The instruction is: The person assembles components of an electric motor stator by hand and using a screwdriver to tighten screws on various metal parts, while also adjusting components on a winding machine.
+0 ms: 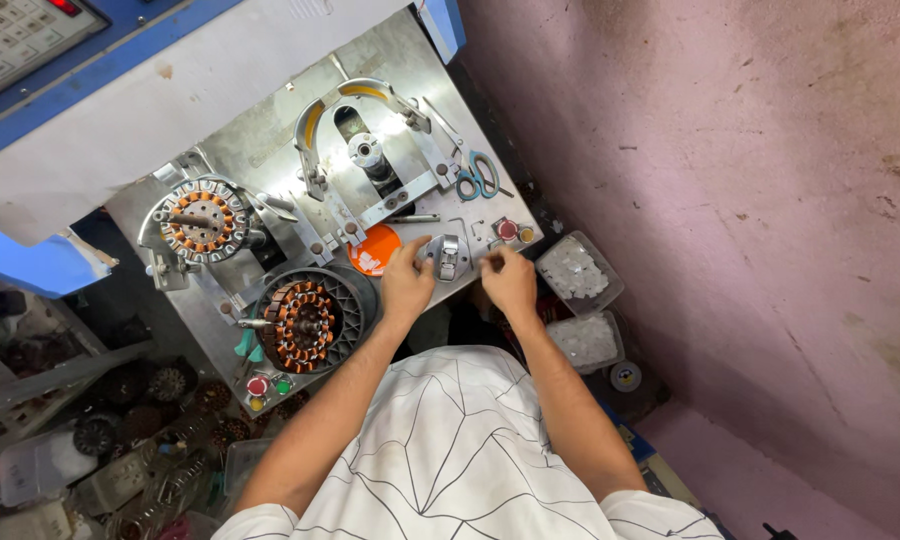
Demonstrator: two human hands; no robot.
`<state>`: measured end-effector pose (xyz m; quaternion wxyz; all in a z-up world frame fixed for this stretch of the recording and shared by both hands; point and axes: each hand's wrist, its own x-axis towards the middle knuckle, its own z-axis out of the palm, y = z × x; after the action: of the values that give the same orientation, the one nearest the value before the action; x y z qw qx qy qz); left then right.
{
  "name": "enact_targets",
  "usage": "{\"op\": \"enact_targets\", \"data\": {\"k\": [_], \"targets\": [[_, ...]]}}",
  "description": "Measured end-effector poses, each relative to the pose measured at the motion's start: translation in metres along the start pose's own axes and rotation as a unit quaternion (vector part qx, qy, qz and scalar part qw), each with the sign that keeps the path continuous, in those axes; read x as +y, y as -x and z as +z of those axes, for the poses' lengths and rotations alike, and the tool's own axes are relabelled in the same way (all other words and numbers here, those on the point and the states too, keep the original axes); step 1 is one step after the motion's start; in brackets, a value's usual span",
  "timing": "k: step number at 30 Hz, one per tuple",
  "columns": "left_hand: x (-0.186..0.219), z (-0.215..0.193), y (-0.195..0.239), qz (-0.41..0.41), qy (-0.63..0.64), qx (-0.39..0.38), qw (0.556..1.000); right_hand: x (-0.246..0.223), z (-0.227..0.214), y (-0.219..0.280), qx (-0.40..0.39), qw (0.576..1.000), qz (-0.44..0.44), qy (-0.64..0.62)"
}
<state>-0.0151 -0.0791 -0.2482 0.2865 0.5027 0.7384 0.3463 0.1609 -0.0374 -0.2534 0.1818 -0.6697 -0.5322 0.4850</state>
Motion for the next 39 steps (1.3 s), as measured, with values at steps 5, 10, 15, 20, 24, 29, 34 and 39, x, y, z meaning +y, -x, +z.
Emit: {"op": "enact_targets", "data": {"k": [5, 10, 15, 20, 24, 29, 34, 39], "targets": [[0.038, -0.007, -0.011, -0.033, 0.069, 0.089, 0.993, 0.013, 0.000, -0.035, 0.110, 0.962, -0.214, 0.131], [0.076, -0.008, -0.056, 0.125, -0.002, 0.024, 0.992, 0.026, 0.009, -0.039, 0.134, 0.947, -0.236, 0.172], [0.103, -0.014, -0.086, 0.083, 0.054, 0.010, 0.995, 0.031, 0.012, -0.028, 0.160, 0.957, -0.223, 0.093], [0.089, -0.037, -0.053, -0.008, 0.232, 0.132, 0.964, 0.024, 0.024, -0.035, 0.148, 0.957, -0.223, 0.116], [0.047, -0.045, -0.003, -0.133, 0.218, 0.123, 0.959, 0.020, 0.027, -0.032, 0.162, 0.957, -0.222, 0.091], [0.007, -0.012, 0.036, -0.008, 0.028, 0.046, 0.998, 0.022, 0.009, -0.016, 0.178, 0.944, -0.277, -0.013], [-0.026, 0.010, 0.016, 0.060, -0.156, 0.061, 0.984, 0.022, -0.003, 0.007, 0.029, 0.941, -0.082, -0.326], [-0.040, 0.020, 0.002, 0.056, -0.195, 0.079, 0.976, 0.024, -0.011, 0.019, -0.050, 0.926, -0.048, -0.370]]}}
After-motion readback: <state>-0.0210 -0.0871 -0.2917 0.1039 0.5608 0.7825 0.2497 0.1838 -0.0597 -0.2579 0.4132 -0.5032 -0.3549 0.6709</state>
